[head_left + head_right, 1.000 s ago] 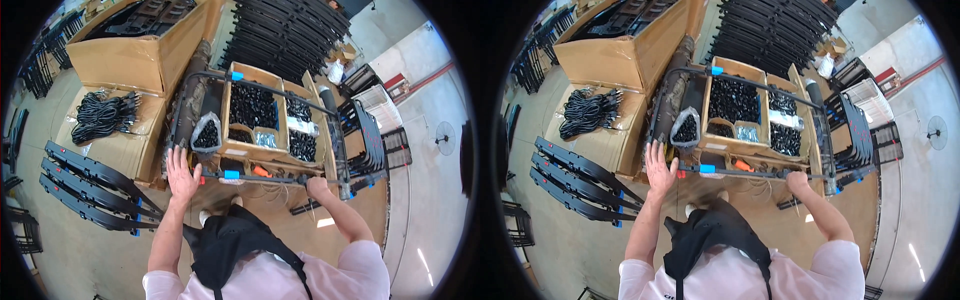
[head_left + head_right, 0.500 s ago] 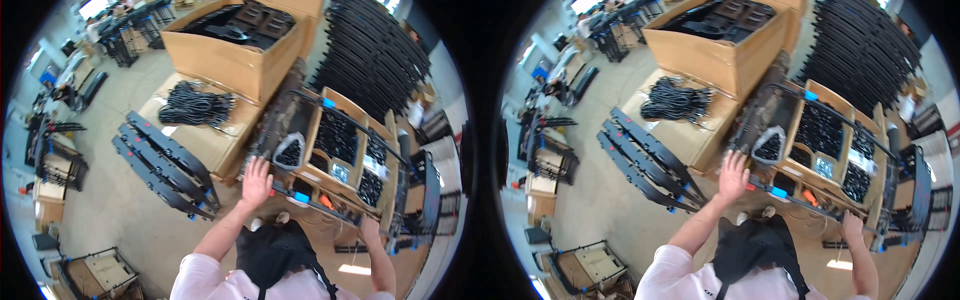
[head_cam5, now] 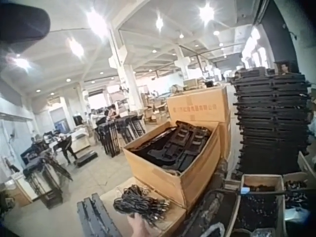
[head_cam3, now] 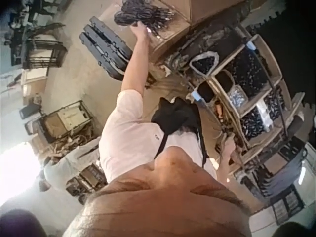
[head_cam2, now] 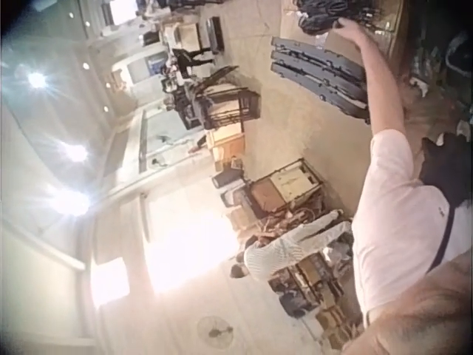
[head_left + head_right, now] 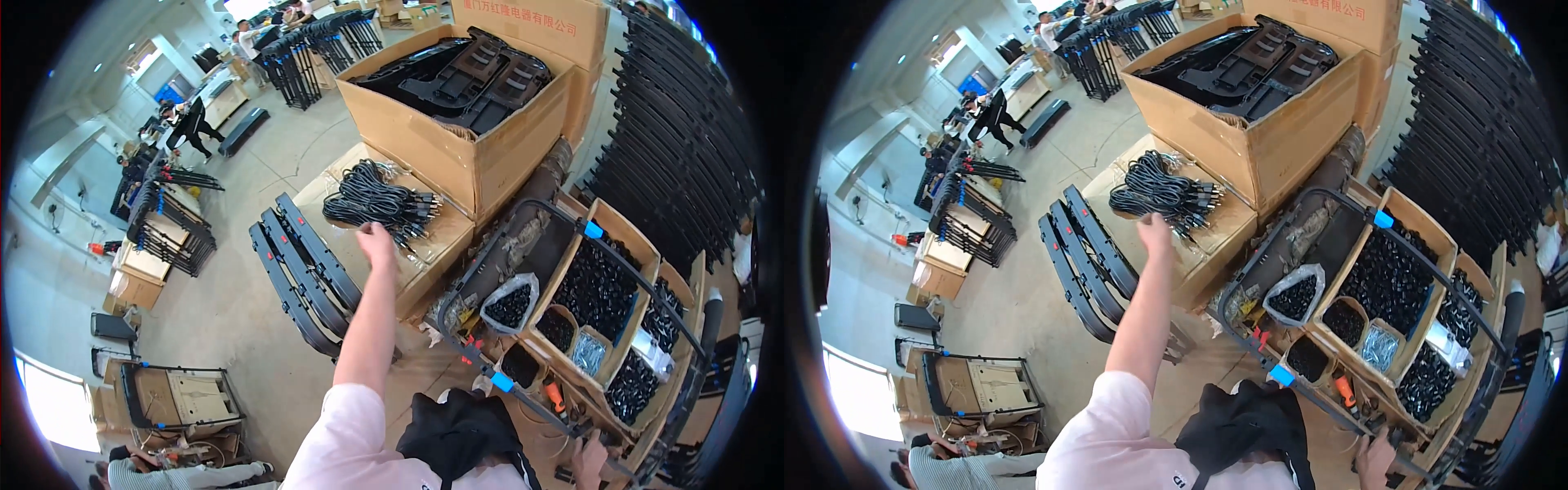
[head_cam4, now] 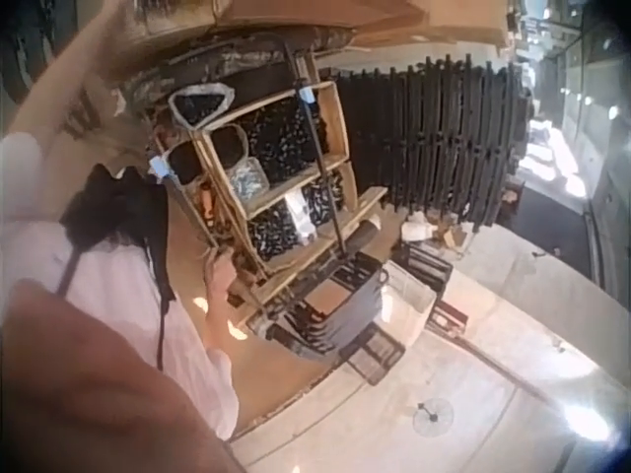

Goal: Assembling plastic components and wiring onto a metal frame using hand tools in a manufacturing setting.

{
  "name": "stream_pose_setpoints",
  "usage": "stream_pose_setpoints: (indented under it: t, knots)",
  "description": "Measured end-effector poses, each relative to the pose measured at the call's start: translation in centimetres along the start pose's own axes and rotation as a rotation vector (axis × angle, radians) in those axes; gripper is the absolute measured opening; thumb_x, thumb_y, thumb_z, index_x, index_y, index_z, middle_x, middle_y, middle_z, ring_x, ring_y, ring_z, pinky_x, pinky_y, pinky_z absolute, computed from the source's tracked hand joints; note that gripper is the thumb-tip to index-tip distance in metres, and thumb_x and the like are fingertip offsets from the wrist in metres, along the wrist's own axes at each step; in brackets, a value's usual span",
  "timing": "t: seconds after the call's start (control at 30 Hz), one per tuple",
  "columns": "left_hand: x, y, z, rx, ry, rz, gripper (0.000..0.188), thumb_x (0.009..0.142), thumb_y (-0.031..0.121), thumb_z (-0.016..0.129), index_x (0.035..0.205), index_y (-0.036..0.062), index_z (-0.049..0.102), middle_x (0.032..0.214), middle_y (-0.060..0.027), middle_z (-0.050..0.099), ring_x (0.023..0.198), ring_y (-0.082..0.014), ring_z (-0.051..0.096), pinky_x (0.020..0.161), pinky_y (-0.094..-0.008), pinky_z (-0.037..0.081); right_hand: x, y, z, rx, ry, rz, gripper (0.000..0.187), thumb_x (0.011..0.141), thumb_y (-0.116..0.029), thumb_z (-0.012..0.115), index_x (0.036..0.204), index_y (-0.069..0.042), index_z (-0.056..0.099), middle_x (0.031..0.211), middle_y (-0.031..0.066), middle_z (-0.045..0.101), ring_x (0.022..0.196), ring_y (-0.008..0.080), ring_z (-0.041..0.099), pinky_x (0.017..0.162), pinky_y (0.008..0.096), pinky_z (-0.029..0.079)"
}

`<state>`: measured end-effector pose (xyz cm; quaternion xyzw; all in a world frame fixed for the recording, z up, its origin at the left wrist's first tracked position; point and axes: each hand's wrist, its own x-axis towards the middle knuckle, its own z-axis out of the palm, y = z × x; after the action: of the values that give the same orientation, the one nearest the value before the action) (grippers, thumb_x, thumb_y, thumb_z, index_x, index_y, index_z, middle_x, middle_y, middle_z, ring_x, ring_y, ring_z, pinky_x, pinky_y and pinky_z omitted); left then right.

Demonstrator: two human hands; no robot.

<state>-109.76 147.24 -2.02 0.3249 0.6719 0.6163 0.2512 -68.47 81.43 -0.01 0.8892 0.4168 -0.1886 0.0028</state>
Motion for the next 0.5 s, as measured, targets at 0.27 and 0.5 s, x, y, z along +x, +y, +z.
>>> stream_pose_setpoints:
  t: [0.27, 0.5]
  knots:
    - [5.4, 2.6, 3.1, 0.870, -0.131, -0.186, 0.064, 0.090, 0.055, 0.077, 0.124, 0.0007, 0.077, 0.130, -0.0232, 0.073, 0.122, -0.0410, 0.069, 0.107, -0.0478, 0.053, -0.9, -0.5, -5.1, -0.002, -0.200, 0.143, 0.072, 0.105, -0.052, 0.056, 0.151, 0.002, 0.051, 0.110, 0.0332, 0.073, 0.096, 0.0509, 0.072, 0.082, 0.0577, 0.058]
    - [11.1, 1.2, 3.6, 0.783, -0.137, -0.289, 0.046, 0.087, 0.038, 0.074, 0.111, -0.0001, 0.080, 0.121, -0.0238, 0.076, 0.115, -0.0380, 0.073, 0.099, -0.0448, 0.057, 0.2, -0.2, -7.0, 0.076, -0.290, 0.072, 0.073, 0.106, -0.052, 0.053, 0.148, 0.007, 0.051, 0.111, 0.0350, 0.072, 0.094, 0.0528, 0.071, 0.083, 0.0577, 0.058]
